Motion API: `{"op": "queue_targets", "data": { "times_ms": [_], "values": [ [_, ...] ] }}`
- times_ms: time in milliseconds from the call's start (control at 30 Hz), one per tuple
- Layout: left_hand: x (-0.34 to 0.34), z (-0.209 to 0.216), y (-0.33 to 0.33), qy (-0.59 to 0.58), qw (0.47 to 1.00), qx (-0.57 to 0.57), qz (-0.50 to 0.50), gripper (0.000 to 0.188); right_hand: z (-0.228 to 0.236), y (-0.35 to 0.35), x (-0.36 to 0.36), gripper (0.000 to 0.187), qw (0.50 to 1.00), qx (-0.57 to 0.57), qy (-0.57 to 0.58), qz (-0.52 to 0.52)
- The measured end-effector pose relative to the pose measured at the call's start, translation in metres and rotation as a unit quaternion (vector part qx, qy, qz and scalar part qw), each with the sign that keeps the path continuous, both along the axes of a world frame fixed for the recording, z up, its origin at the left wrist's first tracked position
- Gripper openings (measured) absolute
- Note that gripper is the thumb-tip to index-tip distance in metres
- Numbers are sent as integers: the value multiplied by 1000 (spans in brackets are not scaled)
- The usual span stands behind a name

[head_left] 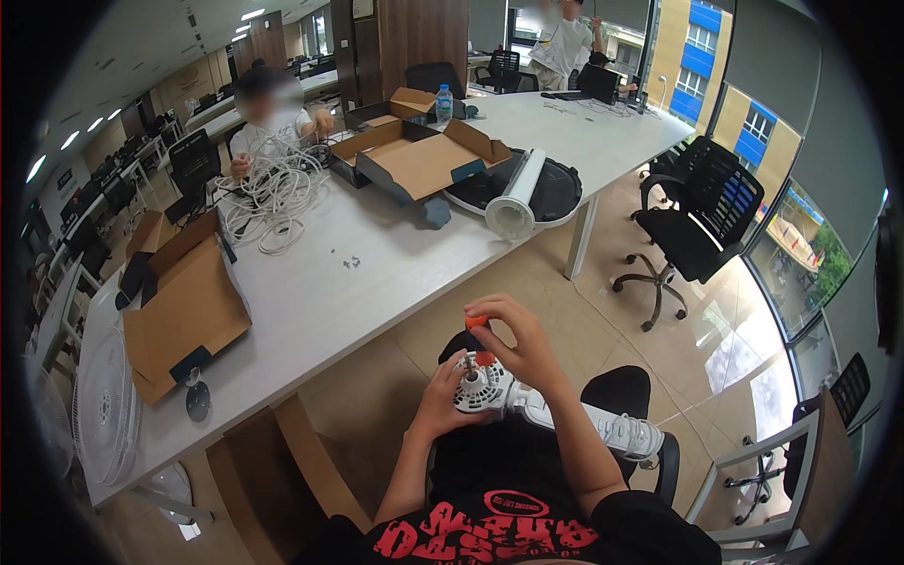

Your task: Assembling the motor housing of an electric fan using a screwdriver.

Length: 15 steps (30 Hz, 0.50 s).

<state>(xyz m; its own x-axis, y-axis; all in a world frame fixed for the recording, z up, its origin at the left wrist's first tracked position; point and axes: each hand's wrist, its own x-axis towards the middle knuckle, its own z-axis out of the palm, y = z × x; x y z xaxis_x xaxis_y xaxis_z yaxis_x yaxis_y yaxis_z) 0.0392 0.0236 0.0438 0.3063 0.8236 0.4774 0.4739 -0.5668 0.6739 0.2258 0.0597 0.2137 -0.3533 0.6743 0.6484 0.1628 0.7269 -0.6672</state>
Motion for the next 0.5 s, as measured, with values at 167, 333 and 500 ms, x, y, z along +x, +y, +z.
{"op": "queue_targets", "data": {
  "times_ms": [167, 333, 500],
  "values": [
    [0, 1, -1, -10, 1000, -14, 5, 92, 0, -7, -3, 21, 999, -12, -25, -35],
    [0, 2, -3, -16, 1000, -7, 5, 93, 2, -1, -1, 22, 998, 67, 0, -17],
    [0, 2, -3, 3, 1000, -1, 5, 93, 2, -3, 5, 24, 999, 5, -4, 31]
  ]
}}
